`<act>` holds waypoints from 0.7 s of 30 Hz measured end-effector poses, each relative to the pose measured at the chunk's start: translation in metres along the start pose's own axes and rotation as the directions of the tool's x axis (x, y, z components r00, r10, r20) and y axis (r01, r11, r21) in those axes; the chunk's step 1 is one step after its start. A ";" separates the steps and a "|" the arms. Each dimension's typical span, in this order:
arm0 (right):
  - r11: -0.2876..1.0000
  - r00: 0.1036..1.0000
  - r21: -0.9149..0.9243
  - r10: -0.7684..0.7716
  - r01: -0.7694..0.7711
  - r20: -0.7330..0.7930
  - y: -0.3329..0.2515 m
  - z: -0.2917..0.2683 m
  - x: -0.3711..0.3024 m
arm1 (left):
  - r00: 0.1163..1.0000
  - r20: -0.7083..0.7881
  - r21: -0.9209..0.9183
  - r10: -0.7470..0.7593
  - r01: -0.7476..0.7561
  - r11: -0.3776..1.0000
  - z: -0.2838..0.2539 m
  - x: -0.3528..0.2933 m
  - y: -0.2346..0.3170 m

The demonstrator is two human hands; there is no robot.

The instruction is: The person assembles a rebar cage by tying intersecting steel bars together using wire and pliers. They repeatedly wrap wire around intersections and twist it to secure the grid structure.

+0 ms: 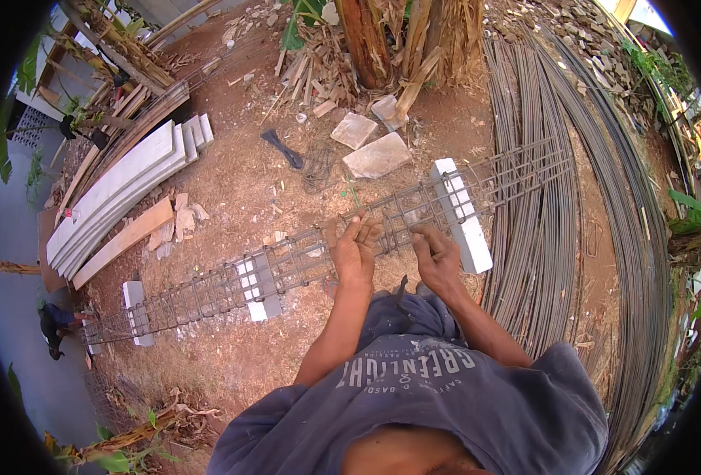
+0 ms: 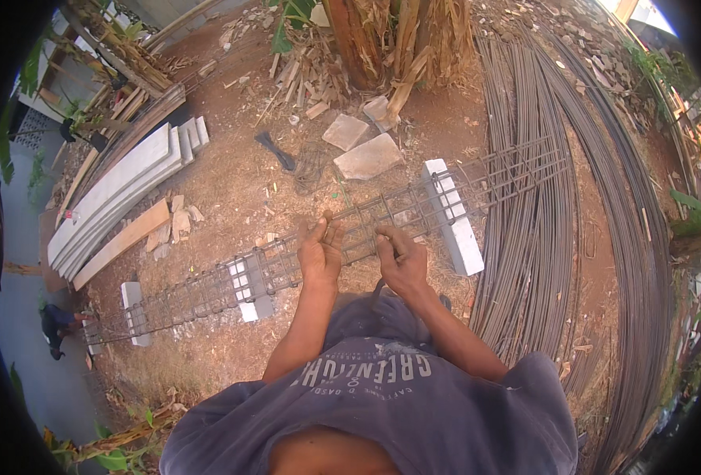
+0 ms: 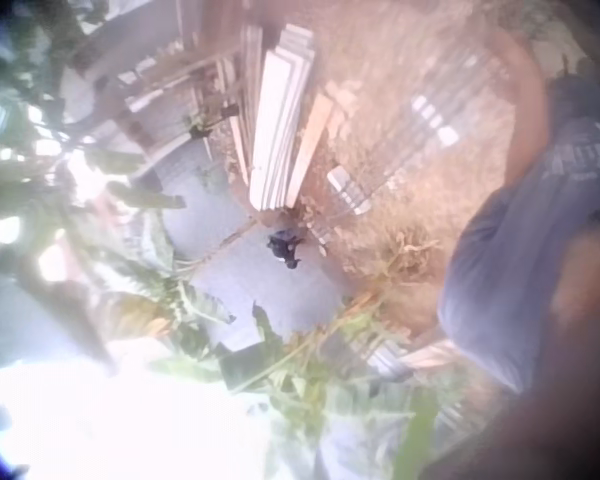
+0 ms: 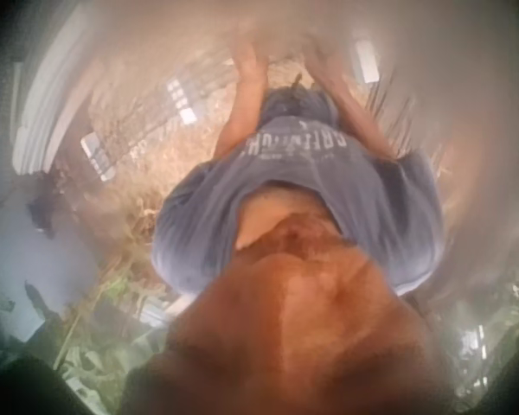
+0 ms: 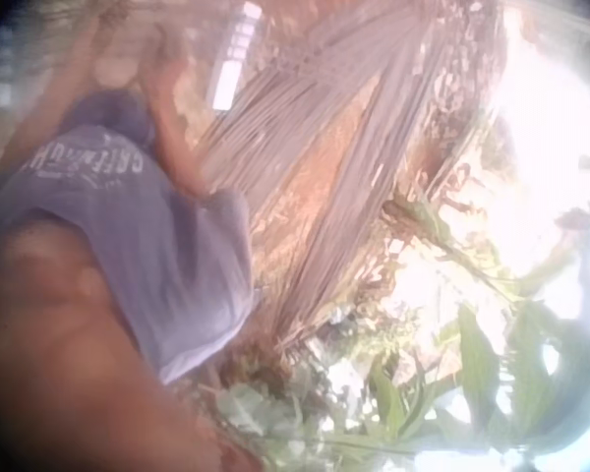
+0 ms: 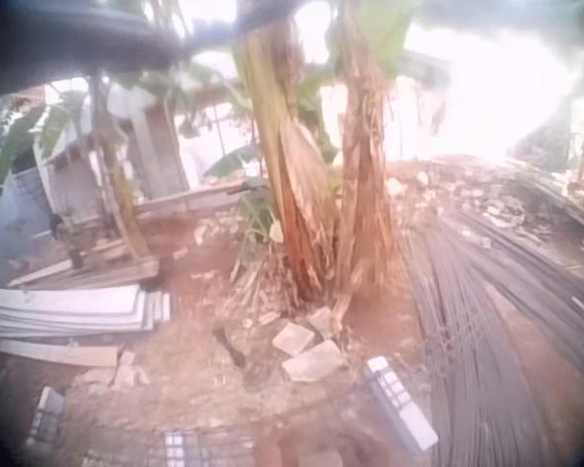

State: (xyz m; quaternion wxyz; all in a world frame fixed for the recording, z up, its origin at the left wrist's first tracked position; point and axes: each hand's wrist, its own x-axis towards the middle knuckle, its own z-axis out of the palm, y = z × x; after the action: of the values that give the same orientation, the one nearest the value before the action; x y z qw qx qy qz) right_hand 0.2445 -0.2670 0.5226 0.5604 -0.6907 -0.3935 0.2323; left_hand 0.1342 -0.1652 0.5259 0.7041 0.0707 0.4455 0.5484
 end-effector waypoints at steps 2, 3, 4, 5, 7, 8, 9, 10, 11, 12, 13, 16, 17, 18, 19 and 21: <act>0.999 0.999 -0.002 -0.039 0.039 0.038 -0.007 -0.005 0.001 | 0.980 0.013 -0.076 -0.200 0.200 0.977 -0.005 0.008 0.005; 0.999 0.997 -0.001 -0.054 0.054 0.055 -0.008 -0.006 0.002 | 0.956 0.026 -0.114 -0.292 0.293 0.949 -0.005 0.013 0.008; 0.998 0.995 0.001 -0.069 0.069 0.073 -0.009 -0.006 0.002 | 0.953 0.108 -0.058 -0.284 0.291 0.955 -0.005 0.016 0.009; 0.995 0.992 -0.002 -0.096 0.097 0.083 -0.011 -0.006 0.001 | 0.943 0.184 -0.001 -0.276 0.281 0.960 -0.006 0.018 0.012; 0.988 0.983 -0.005 -0.150 0.151 0.106 -0.013 -0.005 0.000 | 0.936 0.245 0.130 -0.254 0.227 0.965 -0.008 0.021 0.018; 0.989 0.982 -0.010 -0.143 0.145 0.124 -0.017 -0.004 -0.002 | 0.944 0.233 0.208 -0.236 0.188 0.960 -0.009 0.022 0.021; 0.990 0.981 -0.015 -0.135 0.138 0.143 -0.021 -0.004 -0.003 | 0.951 0.222 0.284 -0.217 0.150 0.947 -0.010 0.022 0.024; 0.991 0.979 -0.019 -0.126 0.131 0.161 -0.022 -0.004 -0.005 | 0.963 0.190 0.301 -0.191 0.128 0.945 -0.011 0.019 0.026; 0.995 0.981 -0.044 -0.084 0.093 0.173 -0.022 -0.003 -0.006 | 0.972 0.162 0.322 -0.169 0.110 0.940 -0.010 0.014 0.029; 0.996 0.982 -0.068 -0.042 0.055 0.183 -0.021 -0.002 -0.007 | 0.980 0.134 0.345 -0.147 0.093 0.934 -0.010 0.011 0.030; 0.996 0.981 -0.092 0.002 0.016 0.192 -0.021 -0.002 -0.009 | 0.980 0.188 0.345 -0.065 -0.003 0.938 -0.014 0.010 0.030; 0.997 0.985 -0.069 -0.011 0.024 0.174 -0.011 0.004 -0.016 | 0.883 0.385 0.416 0.268 -0.425 0.804 -0.022 0.003 0.027; 0.998 0.968 -0.056 0.018 -0.004 0.251 -0.012 0.001 -0.016 | 0.768 0.487 0.461 0.416 -0.631 0.624 -0.021 0.003 0.028; 0.998 0.944 -0.044 0.046 -0.033 0.325 -0.015 -0.003 -0.015 | 0.611 0.597 0.464 0.519 -0.792 0.398 -0.019 0.003 0.030; 0.997 0.916 -0.033 0.072 -0.064 0.396 -0.018 -0.007 -0.014 | 0.652 0.644 0.495 0.400 -0.754 0.432 -0.018 0.000 0.037; 0.998 0.911 0.012 -0.059 0.059 0.408 -0.025 -0.015 -0.013 | 0.690 0.716 0.565 0.109 -0.663 0.491 -0.014 -0.010 0.053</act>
State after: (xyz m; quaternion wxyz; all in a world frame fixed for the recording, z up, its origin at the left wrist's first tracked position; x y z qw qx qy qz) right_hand 0.2412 -0.2849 0.5490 0.4724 -0.6152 -0.5225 0.3541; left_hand 0.0871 -0.1583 0.5544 0.5433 0.6474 0.3651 0.3904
